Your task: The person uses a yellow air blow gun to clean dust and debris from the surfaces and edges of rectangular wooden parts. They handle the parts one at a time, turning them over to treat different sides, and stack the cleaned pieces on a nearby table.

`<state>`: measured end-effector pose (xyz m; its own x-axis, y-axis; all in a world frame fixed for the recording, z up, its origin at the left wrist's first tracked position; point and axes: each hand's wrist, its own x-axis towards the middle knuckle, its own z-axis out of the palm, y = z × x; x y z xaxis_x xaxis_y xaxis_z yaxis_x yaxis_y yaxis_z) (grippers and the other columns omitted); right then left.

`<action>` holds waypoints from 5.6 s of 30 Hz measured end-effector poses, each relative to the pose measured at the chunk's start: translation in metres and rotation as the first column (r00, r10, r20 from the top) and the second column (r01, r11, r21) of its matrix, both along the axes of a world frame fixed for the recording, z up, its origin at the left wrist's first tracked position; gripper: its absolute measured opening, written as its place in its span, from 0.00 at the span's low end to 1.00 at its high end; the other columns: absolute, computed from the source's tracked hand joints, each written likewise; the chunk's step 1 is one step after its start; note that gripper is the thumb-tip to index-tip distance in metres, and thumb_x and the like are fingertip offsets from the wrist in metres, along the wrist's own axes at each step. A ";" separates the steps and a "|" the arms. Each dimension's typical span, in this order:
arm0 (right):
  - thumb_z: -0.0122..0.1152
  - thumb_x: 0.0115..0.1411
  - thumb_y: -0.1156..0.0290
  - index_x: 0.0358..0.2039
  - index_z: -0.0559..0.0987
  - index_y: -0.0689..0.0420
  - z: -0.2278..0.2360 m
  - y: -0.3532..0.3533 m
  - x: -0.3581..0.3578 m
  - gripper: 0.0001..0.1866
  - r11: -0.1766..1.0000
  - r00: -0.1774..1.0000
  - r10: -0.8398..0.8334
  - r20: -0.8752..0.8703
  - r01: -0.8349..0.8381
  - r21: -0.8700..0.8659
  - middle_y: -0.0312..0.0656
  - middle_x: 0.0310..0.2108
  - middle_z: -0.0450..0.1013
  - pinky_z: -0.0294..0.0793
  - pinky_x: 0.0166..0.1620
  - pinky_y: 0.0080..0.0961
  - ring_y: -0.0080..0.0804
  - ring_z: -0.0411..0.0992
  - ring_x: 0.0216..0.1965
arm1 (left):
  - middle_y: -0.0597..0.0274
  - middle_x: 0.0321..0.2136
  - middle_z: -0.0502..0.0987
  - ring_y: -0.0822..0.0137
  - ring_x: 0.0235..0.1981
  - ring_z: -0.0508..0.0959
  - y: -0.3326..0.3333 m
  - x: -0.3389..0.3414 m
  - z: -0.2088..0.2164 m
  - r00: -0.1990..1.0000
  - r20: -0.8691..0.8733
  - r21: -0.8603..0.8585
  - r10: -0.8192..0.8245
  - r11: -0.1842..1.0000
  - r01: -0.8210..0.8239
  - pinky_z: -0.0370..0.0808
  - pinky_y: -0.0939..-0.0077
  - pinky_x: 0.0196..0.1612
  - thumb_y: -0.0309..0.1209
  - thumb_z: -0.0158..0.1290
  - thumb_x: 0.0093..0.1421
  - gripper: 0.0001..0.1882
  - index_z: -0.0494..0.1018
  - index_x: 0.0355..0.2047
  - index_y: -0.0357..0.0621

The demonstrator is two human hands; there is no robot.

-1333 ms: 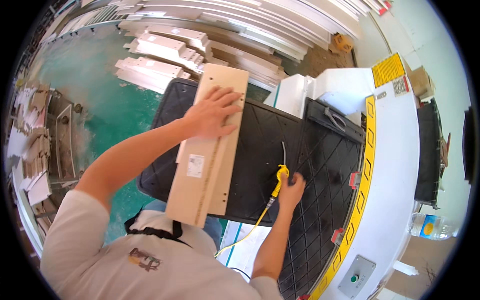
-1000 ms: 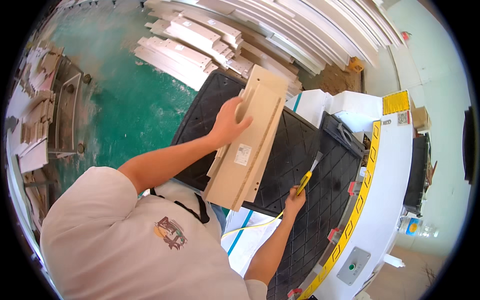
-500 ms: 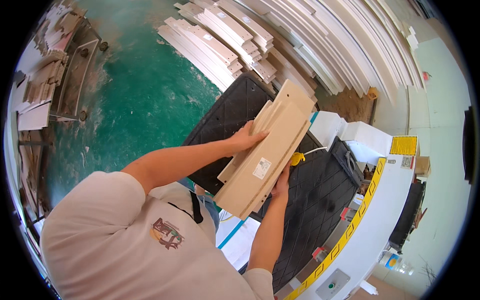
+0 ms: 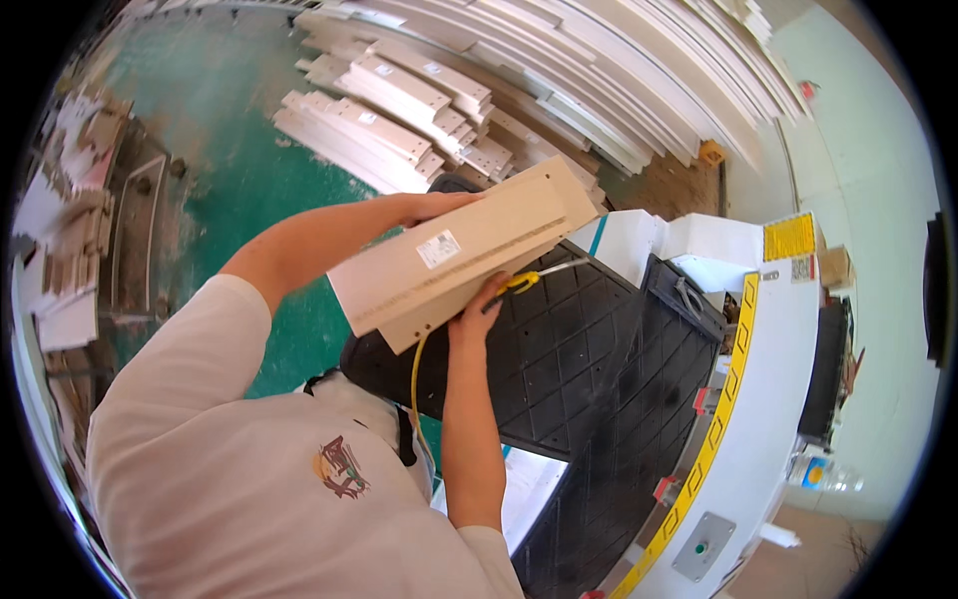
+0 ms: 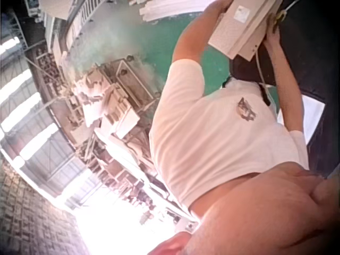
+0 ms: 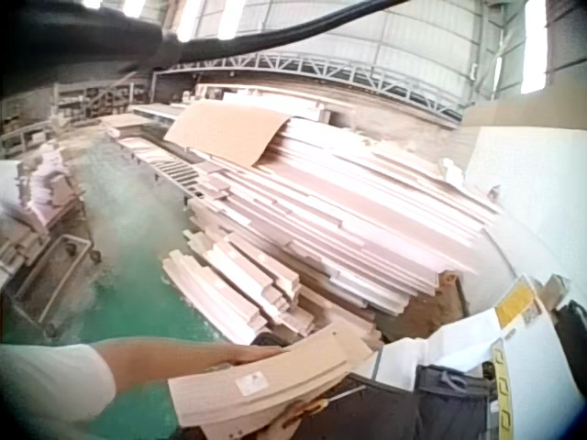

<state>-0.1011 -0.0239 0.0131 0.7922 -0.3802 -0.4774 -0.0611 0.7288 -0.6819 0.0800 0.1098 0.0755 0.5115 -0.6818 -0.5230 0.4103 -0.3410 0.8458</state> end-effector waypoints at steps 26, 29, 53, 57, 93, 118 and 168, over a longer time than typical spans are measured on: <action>0.47 0.71 0.35 0.61 0.71 0.70 0.133 0.069 -0.440 0.44 0.860 0.987 -0.071 -0.145 0.134 0.492 0.31 0.13 0.63 0.53 0.19 0.19 0.20 0.56 0.13 | 0.42 0.71 0.58 0.41 0.71 0.59 -0.024 -0.087 0.071 0.215 0.900 0.398 -0.379 0.916 -0.052 0.57 0.44 0.71 0.38 0.67 0.48 0.49 0.62 0.71 0.47; 0.48 0.75 0.45 0.61 0.70 0.70 0.155 0.054 -0.446 0.36 0.978 0.823 0.151 -0.548 -0.206 -0.040 0.37 0.15 0.68 0.63 0.21 0.23 0.26 0.63 0.14 | 0.43 0.70 0.60 0.42 0.71 0.60 -0.049 -0.114 0.061 0.169 0.920 0.357 -0.352 0.934 0.005 0.57 0.46 0.70 0.37 0.68 0.46 0.49 0.63 0.70 0.48; 0.47 0.74 0.57 0.56 0.74 0.63 0.070 -0.132 -0.515 0.22 0.202 0.815 -0.389 -0.429 -0.379 -0.903 0.63 0.49 0.75 0.79 0.41 0.53 0.63 0.79 0.37 | 0.44 0.74 0.55 0.46 0.75 0.54 -0.339 -0.348 -0.093 -0.188 0.894 0.393 -0.407 0.508 0.767 0.52 0.44 0.73 0.47 0.69 0.50 0.56 0.54 0.74 0.45; 0.50 0.72 0.63 0.49 0.77 0.58 0.074 -0.201 -0.531 0.14 -0.079 0.513 -0.709 -0.484 -0.741 -0.667 0.54 0.49 0.77 0.80 0.29 0.35 0.41 0.81 0.28 | 0.48 0.73 0.57 0.47 0.73 0.57 -0.287 -0.321 -0.085 -0.129 0.904 0.375 -0.408 0.612 0.696 0.50 0.42 0.74 0.47 0.71 0.48 0.55 0.56 0.73 0.45; 0.45 0.75 0.51 0.64 0.69 0.57 0.174 -0.134 -0.410 0.26 0.521 0.809 -0.037 -0.587 -0.486 -0.702 0.49 0.29 0.81 0.55 0.51 0.81 0.54 0.81 0.33 | 0.56 0.50 0.81 0.58 0.51 0.81 -0.274 -0.250 -0.049 0.736 -0.291 0.006 -0.611 0.768 0.640 0.75 0.71 0.51 0.61 0.42 0.70 0.36 0.69 0.62 0.44; 0.52 0.73 0.54 0.57 0.71 0.60 0.116 -0.244 -0.419 0.23 0.627 0.494 -0.413 -0.765 -0.456 -0.632 0.63 0.39 0.80 0.78 0.46 0.54 0.64 0.79 0.42 | 0.44 0.69 0.61 0.41 0.70 0.60 -0.232 -0.236 -0.094 0.111 0.929 0.220 -0.354 0.767 0.602 0.58 0.47 0.72 0.40 0.76 0.44 0.57 0.58 0.71 0.43; 0.50 0.73 0.55 0.52 0.72 0.61 0.137 -0.286 -0.443 0.21 0.543 0.399 -0.536 -0.744 -0.512 -0.666 0.60 0.38 0.81 0.79 0.48 0.53 0.59 0.81 0.43 | 0.47 0.64 0.66 0.44 0.65 0.65 -0.237 -0.242 -0.099 0.016 0.960 0.219 -0.278 0.789 0.575 0.61 0.49 0.69 0.39 0.76 0.40 0.52 0.64 0.65 0.42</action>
